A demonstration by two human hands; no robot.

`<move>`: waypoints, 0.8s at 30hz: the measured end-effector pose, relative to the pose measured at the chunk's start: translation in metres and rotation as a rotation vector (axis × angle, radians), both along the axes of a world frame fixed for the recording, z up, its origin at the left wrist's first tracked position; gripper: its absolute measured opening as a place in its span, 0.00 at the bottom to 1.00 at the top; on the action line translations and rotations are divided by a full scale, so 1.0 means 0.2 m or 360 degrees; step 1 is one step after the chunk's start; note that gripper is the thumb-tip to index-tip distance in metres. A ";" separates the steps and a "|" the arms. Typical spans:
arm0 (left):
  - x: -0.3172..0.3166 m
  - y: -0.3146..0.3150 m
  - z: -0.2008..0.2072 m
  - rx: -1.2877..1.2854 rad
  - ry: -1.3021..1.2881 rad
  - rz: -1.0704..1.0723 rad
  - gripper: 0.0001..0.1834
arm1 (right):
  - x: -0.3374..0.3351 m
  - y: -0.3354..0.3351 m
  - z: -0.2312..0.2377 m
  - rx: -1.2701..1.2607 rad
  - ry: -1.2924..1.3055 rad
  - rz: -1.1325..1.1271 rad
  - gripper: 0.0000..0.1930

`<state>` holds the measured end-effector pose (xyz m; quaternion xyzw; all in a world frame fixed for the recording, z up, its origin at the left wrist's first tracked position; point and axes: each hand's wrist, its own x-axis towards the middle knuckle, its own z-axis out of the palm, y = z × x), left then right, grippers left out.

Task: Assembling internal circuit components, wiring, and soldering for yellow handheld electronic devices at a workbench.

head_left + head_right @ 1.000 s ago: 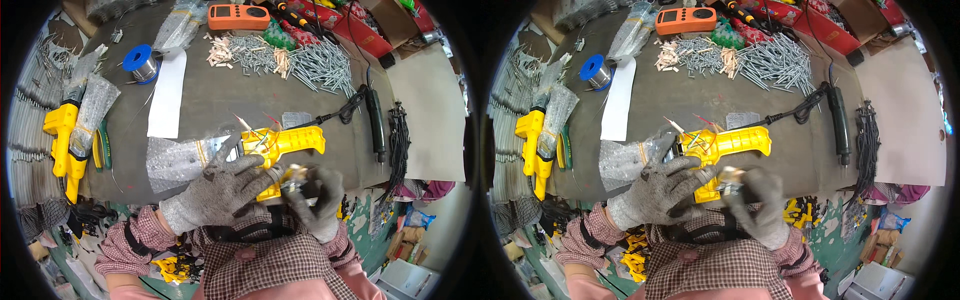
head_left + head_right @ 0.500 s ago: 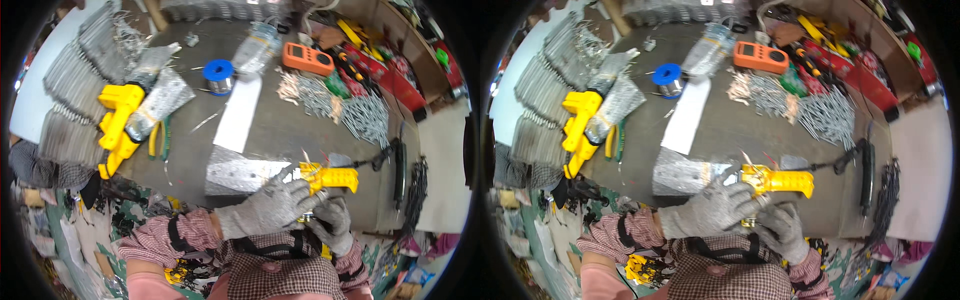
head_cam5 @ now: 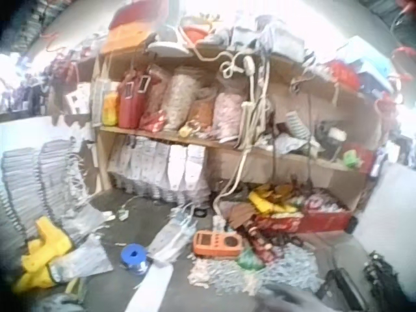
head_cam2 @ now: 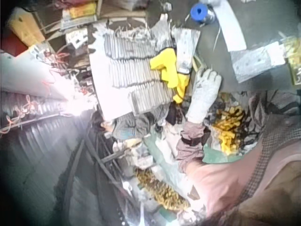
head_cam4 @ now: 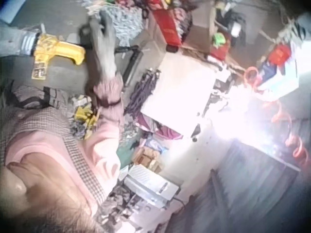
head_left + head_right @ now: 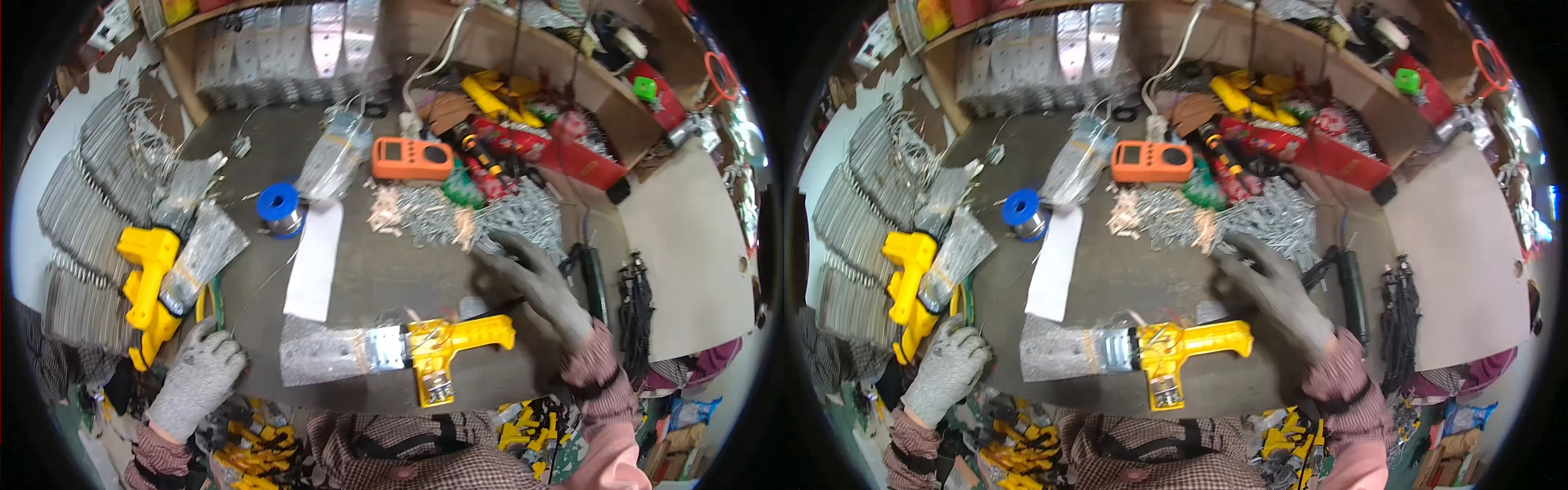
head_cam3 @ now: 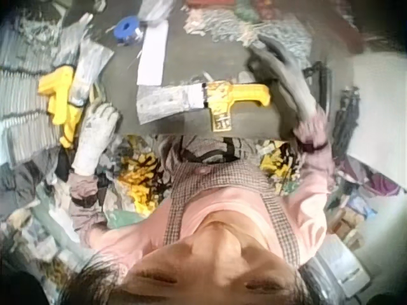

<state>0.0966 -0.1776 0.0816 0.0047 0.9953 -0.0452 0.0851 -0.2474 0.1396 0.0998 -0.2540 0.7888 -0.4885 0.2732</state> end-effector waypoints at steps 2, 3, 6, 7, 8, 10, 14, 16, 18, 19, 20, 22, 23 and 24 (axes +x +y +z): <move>-0.05 0.01 0.02 0.0065 0.0162 -0.0009 0.08 | -0.30 -0.02 -0.18 0.0050 0.0557 0.0065 0.32; -0.04 0.00 0.02 -0.0075 0.0150 -0.0118 0.09 | -0.37 -0.08 -0.18 0.0056 0.0342 -0.0075 0.34; -0.05 0.00 0.06 -0.0187 -0.0082 -0.0227 0.10 | -0.53 -0.29 -0.15 -0.0169 0.0163 -0.0198 0.37; -0.07 0.00 0.06 -0.0201 -0.0082 -0.0258 0.10 | -0.56 -0.35 -0.15 -0.0389 0.0199 -0.0210 0.39; -0.07 0.00 0.07 -0.0208 -0.0099 -0.0277 0.11 | -0.53 -0.42 -0.12 -0.0541 0.0111 -0.0358 0.33; -0.08 0.04 0.12 -0.0277 -0.0172 -0.0311 0.09 | -0.67 -0.41 -0.08 -0.0476 0.0038 -0.0185 0.31; -0.18 -0.07 0.02 -0.0357 -0.0217 -0.0668 0.08 | -0.68 -0.33 0.00 -0.0194 0.1193 -0.0010 0.16; -0.17 -0.05 0.04 -0.0044 -0.0053 -0.0398 0.10 | -0.36 -0.24 0.18 -0.0262 0.1289 -0.0147 0.13; -0.16 0.02 0.06 0.0756 0.0550 0.0006 0.11 | -0.13 -0.05 0.17 -0.0293 0.1092 -0.0557 0.07; -0.14 0.07 0.04 0.1275 0.0776 0.0142 0.12 | -0.04 0.04 0.13 -0.0279 0.1088 -0.0551 0.07; -0.15 0.14 0.05 0.1320 0.0725 0.0220 0.14 | 0.04 0.14 0.08 -0.0161 0.1562 -0.0524 0.08; -0.26 0.24 -0.02 0.1520 0.0763 -0.0121 0.18 | 0.17 0.33 -0.03 0.0123 0.2523 -0.0426 0.12; -0.38 0.35 -0.01 0.1491 0.0948 -0.0112 0.16 | 0.22 0.44 -0.19 -0.0679 0.1680 -0.0634 0.15; -0.48 0.46 0.00 0.1461 0.1127 -0.0097 0.14 | 0.24 0.51 -0.33 -0.1385 0.0745 -0.0782 0.18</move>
